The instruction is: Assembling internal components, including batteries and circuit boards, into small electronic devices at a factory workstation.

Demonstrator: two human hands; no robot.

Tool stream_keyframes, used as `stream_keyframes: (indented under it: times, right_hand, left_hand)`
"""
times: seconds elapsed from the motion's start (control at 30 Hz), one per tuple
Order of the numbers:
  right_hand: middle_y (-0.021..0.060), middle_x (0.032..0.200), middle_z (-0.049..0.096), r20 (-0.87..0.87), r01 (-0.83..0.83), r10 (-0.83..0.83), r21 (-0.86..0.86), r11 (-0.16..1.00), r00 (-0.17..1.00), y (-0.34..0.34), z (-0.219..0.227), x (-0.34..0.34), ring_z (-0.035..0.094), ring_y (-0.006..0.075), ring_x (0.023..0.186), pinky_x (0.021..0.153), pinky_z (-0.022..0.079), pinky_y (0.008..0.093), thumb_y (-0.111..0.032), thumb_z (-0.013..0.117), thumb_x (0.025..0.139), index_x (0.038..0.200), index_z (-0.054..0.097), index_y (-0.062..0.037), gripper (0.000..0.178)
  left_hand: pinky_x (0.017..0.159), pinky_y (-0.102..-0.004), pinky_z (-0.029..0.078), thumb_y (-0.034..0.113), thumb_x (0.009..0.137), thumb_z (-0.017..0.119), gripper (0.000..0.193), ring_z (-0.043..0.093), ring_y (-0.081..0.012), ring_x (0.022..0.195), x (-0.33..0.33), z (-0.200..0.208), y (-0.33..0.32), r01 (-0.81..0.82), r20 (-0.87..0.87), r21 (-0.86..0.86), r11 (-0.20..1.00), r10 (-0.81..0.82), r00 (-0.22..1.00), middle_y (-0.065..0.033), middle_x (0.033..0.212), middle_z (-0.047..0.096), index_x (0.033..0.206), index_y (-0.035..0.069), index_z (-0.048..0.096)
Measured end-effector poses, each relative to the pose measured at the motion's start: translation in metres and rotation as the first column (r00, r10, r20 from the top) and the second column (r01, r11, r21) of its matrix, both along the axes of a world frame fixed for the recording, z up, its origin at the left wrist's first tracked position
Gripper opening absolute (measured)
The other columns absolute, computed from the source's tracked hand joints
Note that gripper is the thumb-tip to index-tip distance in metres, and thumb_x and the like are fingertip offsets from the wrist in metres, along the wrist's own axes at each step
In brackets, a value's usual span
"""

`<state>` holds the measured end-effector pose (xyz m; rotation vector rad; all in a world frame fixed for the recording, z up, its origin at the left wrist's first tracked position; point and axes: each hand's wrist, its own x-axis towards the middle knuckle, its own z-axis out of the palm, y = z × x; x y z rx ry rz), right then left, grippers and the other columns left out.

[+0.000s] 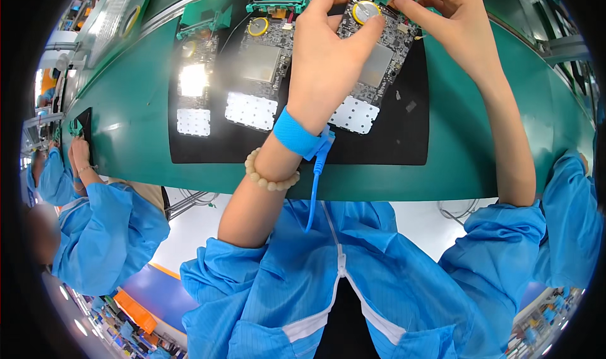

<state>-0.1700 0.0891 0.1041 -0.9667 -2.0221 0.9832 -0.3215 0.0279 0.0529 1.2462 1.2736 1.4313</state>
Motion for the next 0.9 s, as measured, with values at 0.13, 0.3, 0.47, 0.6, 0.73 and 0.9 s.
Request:
stream_keyframes:
  times: [0.13, 0.3, 0.47, 0.6, 0.73, 0.9]
  right_hand:
    - [0.0055, 0.077, 0.066, -0.042, 0.003, -0.003, 0.009, 1.0, 0.999, -0.0029, 0.0044, -0.0049, 0.055, 0.0065, 0.067, 0.061, 0.044, 0.0212, -0.002, 0.062, 0.077, 0.088, 0.068, 0.0035, 0.014]
    - [0.0054, 0.076, 0.066, -0.035, 0.024, -0.024, -0.005, 1.0, 0.999, -0.003, 0.0023, -0.0077, 0.055, 0.0062, 0.066, 0.06, 0.044, 0.0211, -0.002, 0.062, 0.077, 0.088, 0.068, 0.0033, 0.013]
    - [0.0053, 0.076, 0.066, -0.057, 0.025, -0.025, -0.013, 1.0, 0.998, -0.0026, 0.0002, -0.0082, 0.054, 0.0061, 0.065, 0.059, 0.044, 0.0209, -0.002, 0.062, 0.078, 0.088, 0.068, 0.0037, 0.013]
    - [0.0051, 0.076, 0.066, -0.06, 0.017, -0.019, -0.035, 0.999, 0.998, -0.0024, 0.0014, -0.0083, 0.054, 0.0058, 0.064, 0.058, 0.044, 0.0206, -0.002, 0.062, 0.078, 0.088, 0.068, 0.0037, 0.013]
    - [0.0052, 0.076, 0.066, -0.042, 0.032, -0.033, -0.032, 0.999, 0.999, -0.0029, 0.0005, -0.0084, 0.054, 0.0057, 0.065, 0.059, 0.044, 0.0204, -0.002, 0.062, 0.078, 0.088, 0.068, 0.0035, 0.013]
    - [0.0049, 0.077, 0.066, -0.072, 0.025, -0.028, -0.038, 0.999, 0.997, -0.0023, -0.0006, -0.0082, 0.054, 0.006, 0.066, 0.06, 0.044, 0.0201, -0.001, 0.062, 0.078, 0.088, 0.068, 0.0032, 0.013]
  left_hand:
    - [0.058, -0.0206, 0.049, 0.011, 0.082, 0.066, 0.037, 0.063, -0.0092, 0.069, -0.0036, 0.0111, -0.0058, 0.012, 0.117, -0.065, 0.998, -0.004, 0.993, -0.0083, 0.082, 0.067, 0.112, -0.002, 0.048]
    - [0.059, -0.0206, 0.049, 0.011, 0.082, 0.066, 0.038, 0.062, -0.009, 0.07, -0.0046, 0.011, -0.0075, 0.009, 0.102, -0.061, 0.998, -0.003, 0.995, -0.0084, 0.084, 0.066, 0.113, -0.002, 0.047]
    - [0.06, -0.0205, 0.049, 0.011, 0.082, 0.066, 0.04, 0.062, -0.0089, 0.072, -0.005, 0.0115, -0.0076, 0.019, 0.105, -0.061, 0.998, -0.012, 0.994, -0.0087, 0.086, 0.066, 0.114, -0.002, 0.046]
    - [0.061, -0.0205, 0.049, 0.011, 0.083, 0.065, 0.039, 0.062, -0.0091, 0.073, -0.0048, 0.0102, -0.0075, 0.007, 0.108, -0.056, 0.998, -0.001, 0.994, -0.0088, 0.087, 0.066, 0.114, -0.002, 0.046]
    - [0.061, -0.0204, 0.049, 0.01, 0.083, 0.065, 0.035, 0.063, -0.0093, 0.074, -0.0043, 0.0078, -0.0061, 0.014, 0.145, -0.015, 1.0, -0.012, 0.989, -0.009, 0.088, 0.066, 0.112, -0.002, 0.048]
    - [0.061, -0.0202, 0.049, 0.01, 0.084, 0.065, 0.034, 0.063, -0.0092, 0.075, -0.0045, 0.0066, -0.0055, 0.01, 0.123, -0.01, 1.0, -0.009, 0.992, -0.0093, 0.088, 0.066, 0.111, -0.001, 0.048]
